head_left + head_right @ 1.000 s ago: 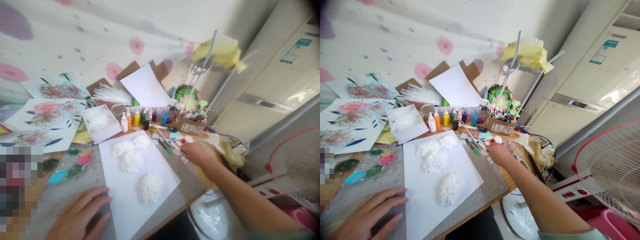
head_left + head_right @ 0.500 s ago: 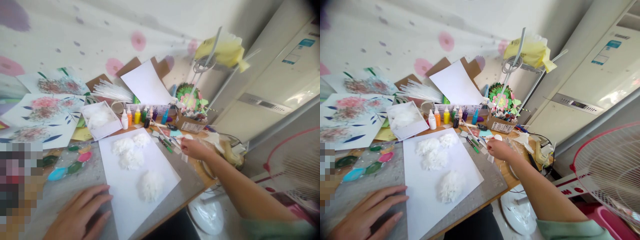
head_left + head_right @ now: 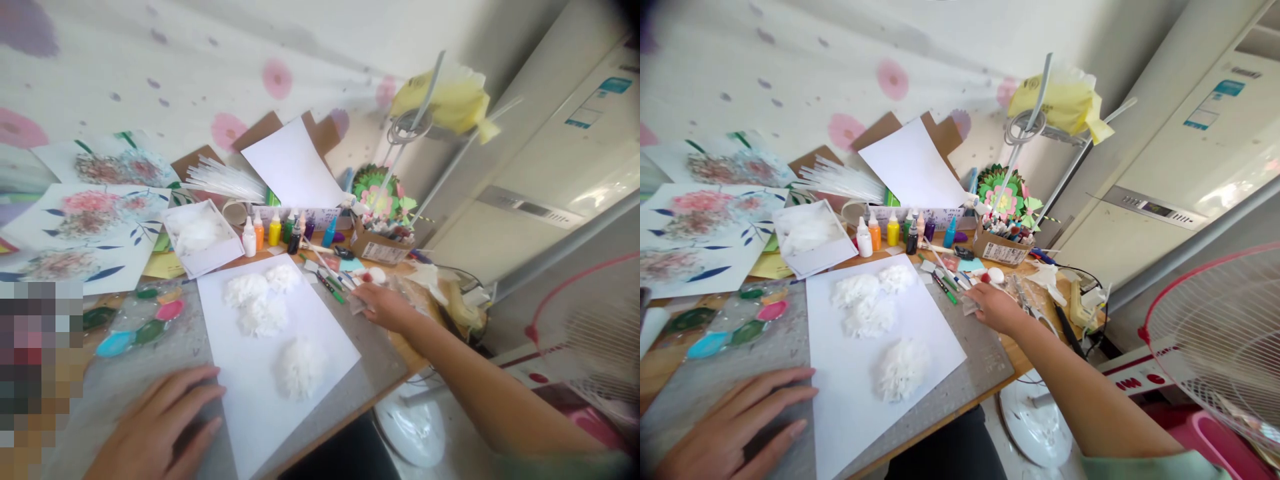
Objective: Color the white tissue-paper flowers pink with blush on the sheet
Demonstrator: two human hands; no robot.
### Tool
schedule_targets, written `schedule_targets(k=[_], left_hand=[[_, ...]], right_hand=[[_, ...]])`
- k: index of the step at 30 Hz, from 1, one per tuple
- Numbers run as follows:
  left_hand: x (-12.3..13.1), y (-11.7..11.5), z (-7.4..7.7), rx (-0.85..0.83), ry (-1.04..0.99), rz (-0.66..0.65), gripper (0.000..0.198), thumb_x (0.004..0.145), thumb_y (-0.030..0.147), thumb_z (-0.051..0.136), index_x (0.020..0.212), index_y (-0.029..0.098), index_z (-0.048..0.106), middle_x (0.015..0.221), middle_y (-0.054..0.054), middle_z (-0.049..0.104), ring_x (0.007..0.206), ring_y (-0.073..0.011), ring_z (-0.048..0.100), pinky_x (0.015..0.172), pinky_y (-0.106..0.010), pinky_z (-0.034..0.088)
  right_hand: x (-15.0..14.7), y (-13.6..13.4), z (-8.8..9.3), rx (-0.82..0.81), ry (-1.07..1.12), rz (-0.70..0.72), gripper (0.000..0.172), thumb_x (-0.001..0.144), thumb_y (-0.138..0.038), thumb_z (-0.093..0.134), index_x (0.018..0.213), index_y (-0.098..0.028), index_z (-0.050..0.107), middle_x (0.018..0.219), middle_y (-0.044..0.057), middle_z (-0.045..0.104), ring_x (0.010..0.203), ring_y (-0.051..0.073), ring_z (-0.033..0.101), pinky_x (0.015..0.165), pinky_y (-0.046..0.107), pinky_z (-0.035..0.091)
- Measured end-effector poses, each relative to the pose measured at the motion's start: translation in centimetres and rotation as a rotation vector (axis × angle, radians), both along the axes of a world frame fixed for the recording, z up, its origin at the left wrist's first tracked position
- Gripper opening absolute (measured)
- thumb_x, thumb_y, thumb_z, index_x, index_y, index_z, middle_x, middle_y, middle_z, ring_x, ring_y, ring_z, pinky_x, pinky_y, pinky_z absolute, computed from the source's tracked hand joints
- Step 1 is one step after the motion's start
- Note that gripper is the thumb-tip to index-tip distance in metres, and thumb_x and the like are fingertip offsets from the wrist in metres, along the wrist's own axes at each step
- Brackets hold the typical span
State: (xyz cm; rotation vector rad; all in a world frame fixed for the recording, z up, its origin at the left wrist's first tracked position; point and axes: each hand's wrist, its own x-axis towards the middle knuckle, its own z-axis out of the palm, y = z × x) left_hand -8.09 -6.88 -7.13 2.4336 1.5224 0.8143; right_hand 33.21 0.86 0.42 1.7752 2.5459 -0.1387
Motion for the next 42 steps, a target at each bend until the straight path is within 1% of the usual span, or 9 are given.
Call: schedule_targets(k=[5,8,15,19,24,27,34,39,42], left_hand=[[0.1,-0.1,0.2,-0.034,-0.017,-0.002,0.035,0.084,0.055,0.049,0.097,0.030,0.071,0.118,-0.003,0.064,0.108,-0.0258,0.058,0.093,-0.042,0.047],[0.1,-0.1,0.0,-0.056,-0.036,0.006,0.035,0.085,0.054,0.049,0.096,0.030,0.071,0.119,-0.003,0.064,0.108,-0.0255,0.057,0.095,-0.042,0.045],[0.1,-0.2,-0.1,-0.069,-0.041,0.005,0.033,0.085,0.054,0.049,0.097,0.032,0.071,0.120,-0.002,0.063,0.110,-0.0267,0.055,0.095,-0.045,0.044],[0.1,-0.1,-0.3,-0.061,-0.052,0.009,0.036,0.084,0.057,0.049,0.095,0.032,0.072,0.119,-0.003,0.063,0.110,-0.0272,0.055,0.096,-0.046,0.043],[0.1,0.0,-0.4,-0.047,-0.051,0.008,0.039,0.084,0.059,0.048,0.095,0.031,0.072,0.118,-0.003,0.064,0.109,-0.0269,0.056,0.095,-0.044,0.044],[0.2,-0.1,-0.2,-0.047,-0.040,0.009,0.039,0.084,0.060,0.047,0.094,0.032,0.072,0.117,-0.002,0.065,0.108,-0.0269,0.057,0.094,-0.043,0.045],[-0.1,0.0,-0.5,-0.040,-0.017,0.016,0.040,0.085,0.059,0.046,0.095,0.031,0.073,0.118,-0.002,0.065,0.108,-0.0268,0.058,0.094,-0.043,0.046],[-0.7,0.3,-0.9,0.014,0.035,-0.056,0.032,0.081,0.054,0.054,0.098,0.033,0.071,0.118,-0.001,0.066,0.106,-0.0255,0.061,0.089,-0.040,0.050],[-0.3,0.1,-0.7,0.025,-0.012,-0.023,0.034,0.082,0.055,0.051,0.096,0.032,0.071,0.116,-0.002,0.066,0.106,-0.0262,0.060,0.089,-0.041,0.050]], right_hand=[[-0.8,1.7,0.1,-0.048,-0.040,0.026,0.019,0.079,-0.014,0.052,0.087,-0.018,0.068,0.096,0.008,0.066,0.088,0.019,0.060,0.075,0.027,0.042],[-0.8,1.9,0.1,-0.045,-0.037,0.011,0.015,0.080,-0.014,0.051,0.077,-0.016,0.065,0.089,0.008,0.065,0.081,0.018,0.058,0.070,0.026,0.040],[1.4,0.5,1.9,-0.077,0.078,-0.045,0.019,0.081,-0.014,0.048,0.091,-0.017,0.064,0.086,0.004,0.066,0.075,0.014,0.059,0.068,0.023,0.043],[2.7,-0.8,1.6,-0.164,0.105,0.055,0.039,0.068,-0.012,0.058,0.105,-0.021,0.065,0.095,0.003,0.065,0.081,0.016,0.059,0.075,0.025,0.044],[2.4,-1.4,-0.2,-0.083,0.101,0.033,0.022,0.068,-0.010,0.056,0.086,-0.017,0.067,0.086,0.006,0.064,0.077,0.017,0.056,0.073,0.027,0.043],[1.6,-1.2,-0.1,-0.059,0.123,0.000,0.020,0.069,-0.005,0.051,0.075,-0.017,0.067,0.078,0.005,0.066,0.075,0.017,0.057,0.071,0.026,0.043],[-0.4,-0.9,0.3,-0.075,0.168,0.017,0.046,0.071,-0.008,0.050,0.112,-0.022,0.067,0.084,0.002,0.071,0.071,0.015,0.060,0.068,0.023,0.042],[-0.5,-0.2,-1.2,-0.047,0.118,0.068,0.024,0.067,-0.007,0.053,0.080,-0.019,0.069,0.080,0.003,0.068,0.073,0.016,0.058,0.068,0.024,0.040],[-0.2,0.5,-1.0,-0.025,0.104,0.056,0.017,0.066,-0.005,0.053,0.072,-0.017,0.063,0.076,0.004,0.064,0.071,0.015,0.055,0.067,0.023,0.039]])
